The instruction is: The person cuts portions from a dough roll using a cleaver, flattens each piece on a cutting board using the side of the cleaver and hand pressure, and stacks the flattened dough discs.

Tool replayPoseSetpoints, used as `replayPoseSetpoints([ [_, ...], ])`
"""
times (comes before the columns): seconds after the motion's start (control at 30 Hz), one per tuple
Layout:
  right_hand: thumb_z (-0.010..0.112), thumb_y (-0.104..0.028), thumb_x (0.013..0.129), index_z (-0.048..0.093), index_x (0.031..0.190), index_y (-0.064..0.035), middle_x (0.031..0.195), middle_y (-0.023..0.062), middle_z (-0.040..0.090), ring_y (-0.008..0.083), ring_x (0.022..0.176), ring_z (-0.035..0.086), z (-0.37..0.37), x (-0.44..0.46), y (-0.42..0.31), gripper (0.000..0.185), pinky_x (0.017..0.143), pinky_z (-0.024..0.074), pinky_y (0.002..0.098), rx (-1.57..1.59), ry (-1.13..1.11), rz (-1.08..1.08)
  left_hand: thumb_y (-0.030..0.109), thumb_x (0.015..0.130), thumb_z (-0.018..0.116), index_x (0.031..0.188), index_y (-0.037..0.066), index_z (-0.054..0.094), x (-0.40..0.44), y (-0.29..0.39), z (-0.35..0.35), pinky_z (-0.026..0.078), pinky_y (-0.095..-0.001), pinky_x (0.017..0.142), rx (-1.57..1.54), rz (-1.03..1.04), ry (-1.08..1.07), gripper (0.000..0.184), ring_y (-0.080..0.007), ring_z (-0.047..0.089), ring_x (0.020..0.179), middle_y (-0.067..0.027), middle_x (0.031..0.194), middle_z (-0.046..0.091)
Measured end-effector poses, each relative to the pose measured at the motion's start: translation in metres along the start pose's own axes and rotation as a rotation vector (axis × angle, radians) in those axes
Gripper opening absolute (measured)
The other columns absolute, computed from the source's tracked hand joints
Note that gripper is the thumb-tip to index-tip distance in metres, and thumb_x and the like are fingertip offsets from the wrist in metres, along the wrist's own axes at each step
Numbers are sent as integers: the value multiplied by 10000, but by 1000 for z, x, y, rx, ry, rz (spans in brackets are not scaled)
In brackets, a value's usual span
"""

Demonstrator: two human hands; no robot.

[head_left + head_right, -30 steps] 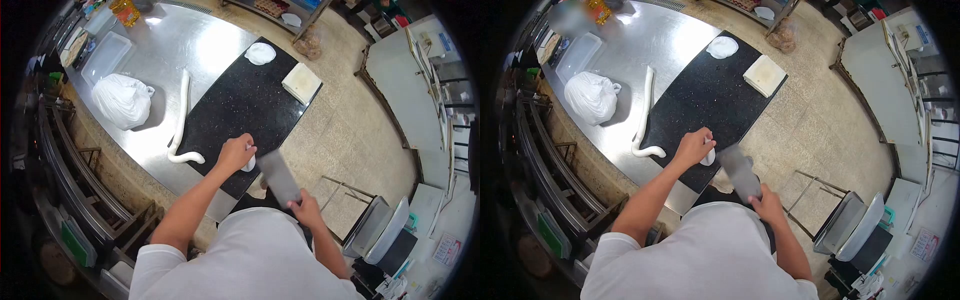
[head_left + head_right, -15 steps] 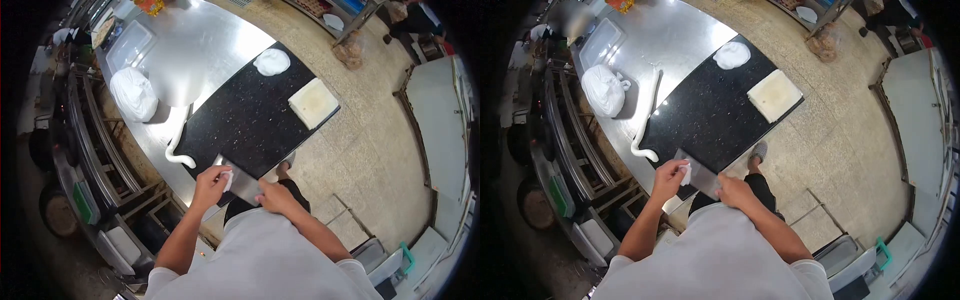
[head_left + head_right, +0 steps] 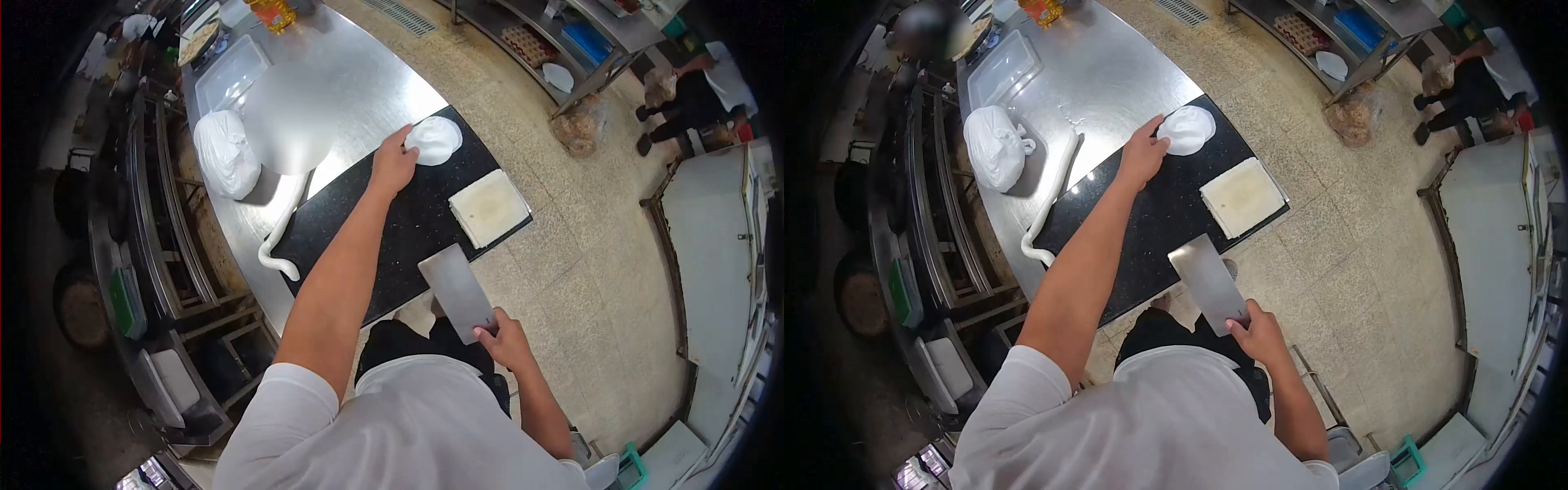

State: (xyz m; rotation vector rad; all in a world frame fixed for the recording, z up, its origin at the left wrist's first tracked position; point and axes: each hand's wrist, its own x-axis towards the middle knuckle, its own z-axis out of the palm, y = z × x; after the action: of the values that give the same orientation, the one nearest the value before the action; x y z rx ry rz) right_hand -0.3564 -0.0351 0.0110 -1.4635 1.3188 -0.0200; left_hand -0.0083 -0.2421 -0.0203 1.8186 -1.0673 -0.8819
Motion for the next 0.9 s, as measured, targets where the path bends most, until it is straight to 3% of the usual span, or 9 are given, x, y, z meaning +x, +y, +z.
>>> replayPoseSetpoints([
  [0.07, 765, -233, 903, 586, 1060, 23, 917, 241, 746, 395, 845, 745, 8, 1, 8, 349, 734, 564, 449, 57, 109, -118, 126, 953, 686, 1406, 52, 608, -2, -33, -4, 577, -333, 857, 312, 436, 274, 466, -251, 693, 1016, -196, 1340, 642],
  [0.23, 730, -164, 923, 584, 1076, 9, 866, 146, 729, 212, 719, 695, 42, 5, -12, 272, 650, 546, 339, 314, 94, -104, 129, 911, 737, 1256, 44, 668, -145, -45, -89, 558, -426, 889, 315, 319, 35, 362, -381, 676, 1064, -214, 1209, 684],
  [0.3, 714, -132, 931, 582, 1081, 1, 855, 112, 716, 156, 688, 662, 58, 6, -27, 240, 622, 533, 305, 411, 60, -51, 196, 869, 815, 1118, 33, 662, -201, -74, -123, 549, -442, 813, 413, 219, 129, 335, -386, 657, 979, -176, 1088, 674],
  [0.4, 683, -72, 938, 578, 1092, -14, 843, 63, 686, 109, 663, 620, 82, 5, -48, 194, 589, 508, 276, 372, 61, -52, 345, 734, 930, 966, 31, 585, -250, -102, -165, 503, -466, 728, 593, 169, 490, 521, -367, 606, 849, -148, 920, 605],
  [0.5, 667, -49, 946, 565, 1108, -11, 841, 71, 677, 106, 675, 625, 113, 0, -72, 195, 586, 504, 285, 375, 28, -80, 368, 730, 930, 987, 26, 579, -249, -138, -188, 497, -468, 738, 553, 162, 567, 553, -372, 603, 855, -152, 921, 603],
  [0.6, 668, -48, 941, 556, 1081, -20, 879, 129, 695, 186, 689, 680, 136, -10, -112, 181, 586, 525, 342, 112, 1, -91, 231, 806, 871, 997, 29, 609, -241, -163, -199, 509, -473, 760, 435, 186, 531, 382, -376, 620, 866, -151, 929, 627],
  [0.67, 642, -103, 970, 541, 1076, -30, 953, 212, 701, 336, 747, 720, 154, -11, -140, 163, 624, 555, 435, -413, 81, -408, 182, 826, 845, 1005, 23, 626, -246, -173, -208, 516, -472, 769, 370, 202, 526, 325, -373, 631, 870, -152, 940, 640],
  [0.77, 608, -151, 985, 533, 1072, -47, 991, 248, 679, 448, 819, 700, 180, -12, -186, 155, 694, 563, 522, -686, 67, -379, 141, 823, 839, 1010, 25, 662, -253, -181, -228, 537, -425, 757, 242, 266, 482, 282, -319, 666, 855, -124, 943, 674],
  [0.9, 623, -210, 978, 524, 1089, -57, 973, 228, 662, 448, 834, 705, 201, -11, -236, 214, 736, 566, 543, -853, 5, -393, 79, 791, 787, 1031, 48, 672, -261, -187, -240, 542, -456, 802, 290, 386, 372, 268, -356, 661, 923, -127, 998, 671],
])
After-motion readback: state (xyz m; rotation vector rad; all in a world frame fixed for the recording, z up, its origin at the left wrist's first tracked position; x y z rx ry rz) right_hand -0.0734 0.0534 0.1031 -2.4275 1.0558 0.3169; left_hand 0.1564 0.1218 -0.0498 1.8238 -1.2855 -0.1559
